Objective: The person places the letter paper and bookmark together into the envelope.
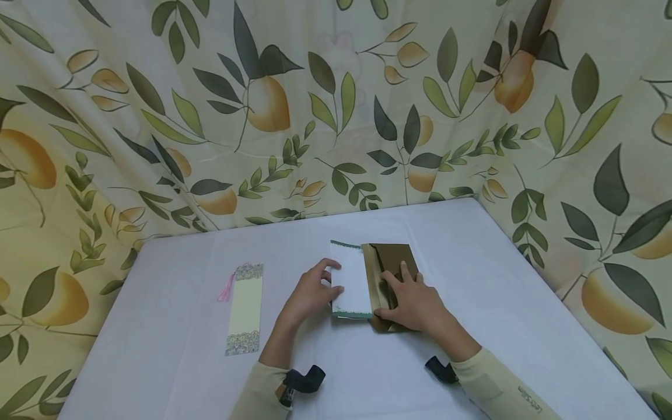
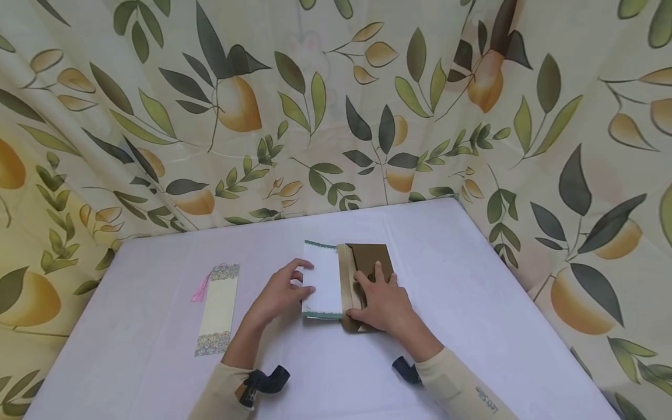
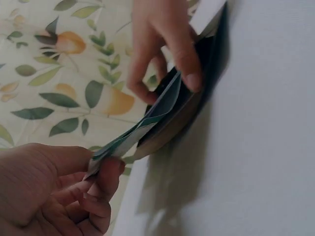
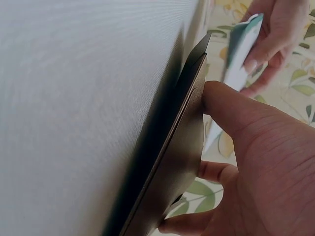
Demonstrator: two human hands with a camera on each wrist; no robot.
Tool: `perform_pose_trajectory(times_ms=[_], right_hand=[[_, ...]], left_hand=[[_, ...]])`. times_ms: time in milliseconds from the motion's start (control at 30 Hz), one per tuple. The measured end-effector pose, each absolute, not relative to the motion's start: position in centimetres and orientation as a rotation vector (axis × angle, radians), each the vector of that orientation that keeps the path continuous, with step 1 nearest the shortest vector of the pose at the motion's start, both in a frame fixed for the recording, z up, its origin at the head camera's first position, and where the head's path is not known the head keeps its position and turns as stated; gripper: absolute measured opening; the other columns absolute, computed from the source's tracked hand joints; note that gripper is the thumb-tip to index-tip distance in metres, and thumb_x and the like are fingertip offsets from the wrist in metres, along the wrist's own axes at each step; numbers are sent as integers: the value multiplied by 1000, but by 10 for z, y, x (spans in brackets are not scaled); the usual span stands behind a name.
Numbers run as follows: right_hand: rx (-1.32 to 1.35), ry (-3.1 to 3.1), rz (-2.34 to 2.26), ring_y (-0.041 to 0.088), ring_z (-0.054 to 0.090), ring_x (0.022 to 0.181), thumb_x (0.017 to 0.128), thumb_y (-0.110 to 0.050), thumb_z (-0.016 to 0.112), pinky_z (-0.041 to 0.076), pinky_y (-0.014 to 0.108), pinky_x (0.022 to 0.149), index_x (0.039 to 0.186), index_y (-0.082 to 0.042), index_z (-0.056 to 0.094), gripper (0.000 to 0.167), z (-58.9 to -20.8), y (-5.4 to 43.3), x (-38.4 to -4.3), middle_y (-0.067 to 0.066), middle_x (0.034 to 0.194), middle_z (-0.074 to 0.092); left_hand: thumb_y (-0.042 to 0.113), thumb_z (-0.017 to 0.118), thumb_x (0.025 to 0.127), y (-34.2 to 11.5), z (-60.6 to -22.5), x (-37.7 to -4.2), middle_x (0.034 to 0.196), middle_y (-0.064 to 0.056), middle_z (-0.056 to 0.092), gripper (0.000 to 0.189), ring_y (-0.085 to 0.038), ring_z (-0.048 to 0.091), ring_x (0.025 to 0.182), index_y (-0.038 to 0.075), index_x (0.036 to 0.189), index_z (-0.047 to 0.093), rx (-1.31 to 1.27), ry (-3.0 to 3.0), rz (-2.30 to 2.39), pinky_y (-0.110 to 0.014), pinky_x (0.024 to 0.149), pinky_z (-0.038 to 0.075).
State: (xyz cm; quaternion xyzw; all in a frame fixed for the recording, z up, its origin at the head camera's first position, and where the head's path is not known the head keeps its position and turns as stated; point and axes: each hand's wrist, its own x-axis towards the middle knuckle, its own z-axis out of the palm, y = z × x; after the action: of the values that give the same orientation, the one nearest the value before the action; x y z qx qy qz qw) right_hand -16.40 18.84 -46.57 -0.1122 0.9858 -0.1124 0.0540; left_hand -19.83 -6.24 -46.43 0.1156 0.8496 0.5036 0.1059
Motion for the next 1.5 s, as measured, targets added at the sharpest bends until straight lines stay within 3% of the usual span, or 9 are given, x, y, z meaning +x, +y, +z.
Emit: perform_pose_trajectory(times_ms=[267, 833, 1200, 1433, 1500], right_hand=[[-351, 3004, -347, 70, 43, 125, 83, -50, 77, 55, 65, 68, 147, -17, 51, 77, -467, 187, -164, 39, 155, 31], [-385, 2996, -310, 70, 42, 126, 76, -68, 80, 55, 65, 69, 149, -17, 49, 94, -469, 189, -166, 39, 156, 30], [-378, 2991, -291, 69, 44, 125, 75, -71, 78, 55, 65, 69, 146, -20, 50, 92, -466, 186, -164, 40, 155, 31], [-379, 2989, -290, 69, 44, 125, 75, -70, 79, 55, 65, 70, 145, -18, 51, 91, -465, 186, -163, 40, 155, 31], [-380, 2988, -294, 69, 44, 125, 75, -70, 79, 55, 65, 70, 145, -18, 51, 91, -466, 186, -163, 40, 155, 31]], left_hand=[[-1, 64, 92, -45, -476, -196, 105, -13, 61, 38, -9, 48, 53, 3, 129, 65, 385, 2570, 1497, -25, 50, 40], [-2, 67, 93, -39, -476, -196, 115, -17, 65, 36, -9, 47, 57, -1, 128, 68, 345, 2664, 1473, -24, 51, 41], [0, 67, 92, -30, -480, -192, 129, -22, 63, 38, -10, 39, 51, -4, 130, 67, 396, 2600, 1476, -25, 50, 36], [0, 67, 91, -28, -478, -190, 126, -18, 63, 37, -21, 54, 91, -3, 128, 70, 425, 2642, 1446, -31, 72, 45], [-1, 67, 90, -27, -478, -190, 124, -17, 63, 36, -23, 54, 92, -3, 126, 71, 429, 2639, 1445, -31, 71, 45]])
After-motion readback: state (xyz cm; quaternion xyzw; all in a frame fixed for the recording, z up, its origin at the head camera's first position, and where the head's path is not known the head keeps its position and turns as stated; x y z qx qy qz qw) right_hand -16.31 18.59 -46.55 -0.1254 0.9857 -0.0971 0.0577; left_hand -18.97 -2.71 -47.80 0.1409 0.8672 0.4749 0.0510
